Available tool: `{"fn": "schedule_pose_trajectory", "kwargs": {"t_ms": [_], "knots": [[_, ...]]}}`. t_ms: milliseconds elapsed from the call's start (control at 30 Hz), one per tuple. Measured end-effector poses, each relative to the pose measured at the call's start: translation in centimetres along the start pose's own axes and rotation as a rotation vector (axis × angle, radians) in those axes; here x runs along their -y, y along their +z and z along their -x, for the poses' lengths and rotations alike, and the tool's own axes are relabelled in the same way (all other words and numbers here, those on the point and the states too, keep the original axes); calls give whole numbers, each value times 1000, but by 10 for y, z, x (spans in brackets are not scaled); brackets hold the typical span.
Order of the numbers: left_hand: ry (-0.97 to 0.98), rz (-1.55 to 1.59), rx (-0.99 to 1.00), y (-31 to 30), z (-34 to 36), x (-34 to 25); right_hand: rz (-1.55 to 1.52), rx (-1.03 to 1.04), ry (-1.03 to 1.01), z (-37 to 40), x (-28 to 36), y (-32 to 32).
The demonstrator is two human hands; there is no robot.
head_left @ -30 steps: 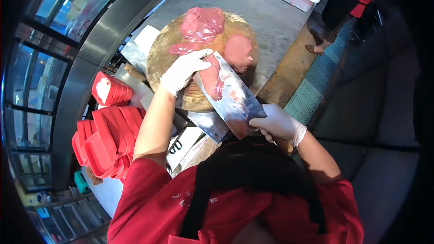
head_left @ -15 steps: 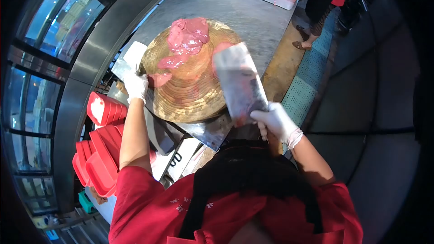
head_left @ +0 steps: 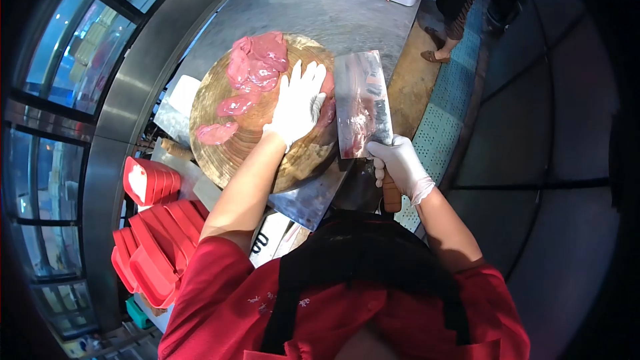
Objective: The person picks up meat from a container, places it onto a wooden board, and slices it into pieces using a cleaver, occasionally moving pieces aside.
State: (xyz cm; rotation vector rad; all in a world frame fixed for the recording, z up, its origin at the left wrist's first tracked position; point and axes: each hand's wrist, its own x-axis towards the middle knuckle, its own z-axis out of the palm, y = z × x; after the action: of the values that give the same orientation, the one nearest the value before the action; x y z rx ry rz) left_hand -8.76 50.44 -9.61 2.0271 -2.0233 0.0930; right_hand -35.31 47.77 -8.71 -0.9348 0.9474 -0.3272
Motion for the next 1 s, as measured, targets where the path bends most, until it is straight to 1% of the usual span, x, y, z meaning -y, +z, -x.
{"fn": "schedule_pose_trajectory", "kwargs": {"t_ms": [100,500,567,700,800,900,1000], "knots": [[-12,11,64,2,-1,0,17,-7,11,1,2,-1],[9,36,72,-5,0,-10,51,11,36,0,10,-2],[20,72,64,-5,1,-10,42,-26,36,-2,17,1],[26,96,70,-4,3,-10,47,-25,9,-15,23,1],[19,92,81,-5,5,-13,52,32,-19,-30,28,-1],[27,81,89,-8,9,-16,56,-23,-43,-46,35,2],[25,33,104,-10,16,-21,98,-9,-29,-58,47,4]]}}
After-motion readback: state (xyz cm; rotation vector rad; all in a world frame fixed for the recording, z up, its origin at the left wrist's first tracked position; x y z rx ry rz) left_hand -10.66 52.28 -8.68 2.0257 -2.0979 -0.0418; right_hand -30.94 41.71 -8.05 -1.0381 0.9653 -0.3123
